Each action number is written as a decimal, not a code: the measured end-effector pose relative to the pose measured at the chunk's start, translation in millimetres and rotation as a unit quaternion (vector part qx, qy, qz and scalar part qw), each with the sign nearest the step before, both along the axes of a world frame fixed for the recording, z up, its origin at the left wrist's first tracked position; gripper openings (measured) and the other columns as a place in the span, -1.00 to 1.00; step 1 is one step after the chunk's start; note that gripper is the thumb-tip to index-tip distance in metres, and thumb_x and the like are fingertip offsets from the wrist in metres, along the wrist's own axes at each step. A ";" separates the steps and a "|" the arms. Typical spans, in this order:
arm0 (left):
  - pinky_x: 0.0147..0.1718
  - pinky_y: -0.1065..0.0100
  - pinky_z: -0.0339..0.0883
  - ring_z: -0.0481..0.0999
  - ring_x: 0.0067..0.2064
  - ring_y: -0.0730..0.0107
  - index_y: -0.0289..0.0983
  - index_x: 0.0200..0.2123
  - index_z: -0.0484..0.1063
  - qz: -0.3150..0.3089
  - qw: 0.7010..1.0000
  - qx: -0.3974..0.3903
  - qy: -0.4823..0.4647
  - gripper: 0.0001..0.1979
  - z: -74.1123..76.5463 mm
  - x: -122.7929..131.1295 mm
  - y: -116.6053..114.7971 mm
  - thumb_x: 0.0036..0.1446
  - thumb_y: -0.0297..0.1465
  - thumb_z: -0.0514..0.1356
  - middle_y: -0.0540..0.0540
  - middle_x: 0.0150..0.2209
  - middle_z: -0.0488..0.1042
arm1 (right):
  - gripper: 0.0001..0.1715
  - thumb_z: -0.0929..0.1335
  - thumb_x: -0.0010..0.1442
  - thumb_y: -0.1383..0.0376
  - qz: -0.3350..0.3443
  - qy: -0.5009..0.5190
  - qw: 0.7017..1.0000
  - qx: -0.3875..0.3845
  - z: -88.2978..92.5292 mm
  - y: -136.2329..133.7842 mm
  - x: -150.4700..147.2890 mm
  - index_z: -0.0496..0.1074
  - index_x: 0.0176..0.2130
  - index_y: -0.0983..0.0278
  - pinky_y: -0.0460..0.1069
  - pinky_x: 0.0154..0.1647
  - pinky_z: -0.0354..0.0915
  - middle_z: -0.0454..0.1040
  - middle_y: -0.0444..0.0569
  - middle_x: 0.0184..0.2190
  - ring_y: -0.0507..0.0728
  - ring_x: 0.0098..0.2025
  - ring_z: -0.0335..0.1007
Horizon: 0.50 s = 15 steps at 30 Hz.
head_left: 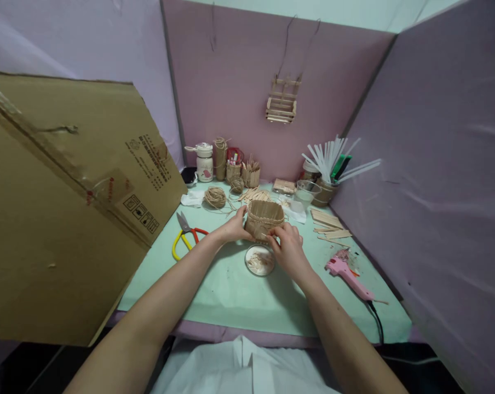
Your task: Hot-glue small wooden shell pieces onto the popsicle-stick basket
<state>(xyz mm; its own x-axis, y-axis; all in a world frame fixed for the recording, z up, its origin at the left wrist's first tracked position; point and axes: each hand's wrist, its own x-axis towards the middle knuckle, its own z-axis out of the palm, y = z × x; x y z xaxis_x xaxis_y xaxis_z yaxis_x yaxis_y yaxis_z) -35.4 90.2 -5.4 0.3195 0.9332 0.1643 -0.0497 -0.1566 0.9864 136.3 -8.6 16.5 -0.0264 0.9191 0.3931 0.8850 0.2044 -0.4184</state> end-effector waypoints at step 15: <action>-0.09 0.21 0.33 0.45 -0.01 0.07 -0.28 -0.02 0.33 -0.103 0.993 -0.061 -0.023 -0.28 15.5 8.4 -11.8 -0.35 -0.47 0.43 -0.21 -0.04 0.46 | -0.87 0.30 0.19 0.28 0.038 -0.057 0.998 -0.007 40.5 19.4 16.7 0.45 -0.34 0.22 0.03 -0.25 0.05 0.36 0.01 -0.29 0.20 -0.18 0.19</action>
